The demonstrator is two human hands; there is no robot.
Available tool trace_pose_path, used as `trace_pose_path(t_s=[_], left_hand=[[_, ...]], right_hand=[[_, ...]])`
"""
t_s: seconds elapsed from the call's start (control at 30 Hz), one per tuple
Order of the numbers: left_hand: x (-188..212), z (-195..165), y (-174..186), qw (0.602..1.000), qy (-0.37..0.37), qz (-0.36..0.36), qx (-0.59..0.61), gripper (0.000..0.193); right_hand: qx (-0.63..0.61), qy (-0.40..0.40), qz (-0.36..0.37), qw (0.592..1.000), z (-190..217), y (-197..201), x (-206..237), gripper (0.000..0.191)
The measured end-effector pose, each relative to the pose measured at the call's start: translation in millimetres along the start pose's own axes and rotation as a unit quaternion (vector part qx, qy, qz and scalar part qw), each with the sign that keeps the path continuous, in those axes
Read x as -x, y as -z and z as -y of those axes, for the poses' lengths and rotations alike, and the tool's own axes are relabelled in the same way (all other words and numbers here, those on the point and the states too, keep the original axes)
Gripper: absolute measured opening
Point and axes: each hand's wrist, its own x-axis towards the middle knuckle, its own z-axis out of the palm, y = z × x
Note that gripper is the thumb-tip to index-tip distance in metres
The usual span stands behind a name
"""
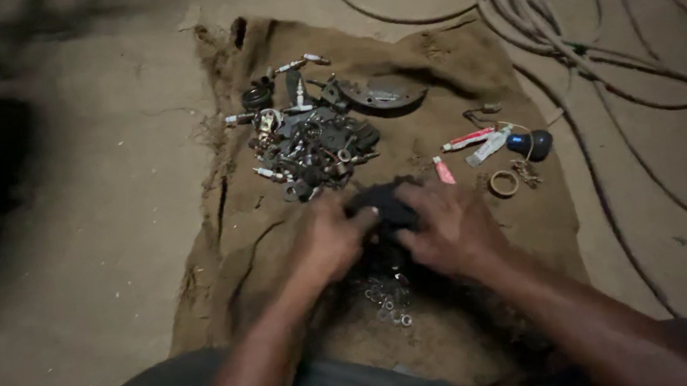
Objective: The person sits on the floor and repeatedly picks up small metal parts from a cloth, wipes each with a dark rag, and places them back. The person handles nuts, bolts, washers, and other small hardware pieces one at a time.
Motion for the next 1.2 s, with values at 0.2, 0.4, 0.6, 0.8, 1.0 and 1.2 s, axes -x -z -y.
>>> trace_pose_path(t_s=[0.2,0.4,0.6,0.8,1.0,1.2], left_hand=[[-8.9,6.8,3.7,0.991,0.005,0.046,0.128,0.024],[-27.3,20.5,29.4,0.918,0.078,0.043,0.386,0.027],[-19.0,11.3,13.6,0.860,0.228,0.058,0.453,0.039],[-15.6,4.6,8.2,0.866,0.224,0.072,0.442,0.046],[-14.6,51.3,-28.3,0.888,0.181,0.041,0.421,0.032],[-18.3,69.8,-24.1,0.841,0.162,0.051,0.513,0.029]], right_hand=[[-0.096,-0.237,0.186,0.949,-10.4,19.9,-18.2,0.037],[-0.090,-0.127,0.201,0.967,-37.3,22.1,-16.0,0.045],[-0.286,-0.250,0.013,0.925,-54.6,23.1,-19.1,0.051],[-0.316,-0.207,-0.028,0.925,-37.9,31.4,-17.9,0.039],[-0.112,0.128,-0.105,0.980,8.3,16.6,-5.3,0.039],[0.017,0.186,-0.073,0.980,-13.8,4.1,-9.4,0.048]])
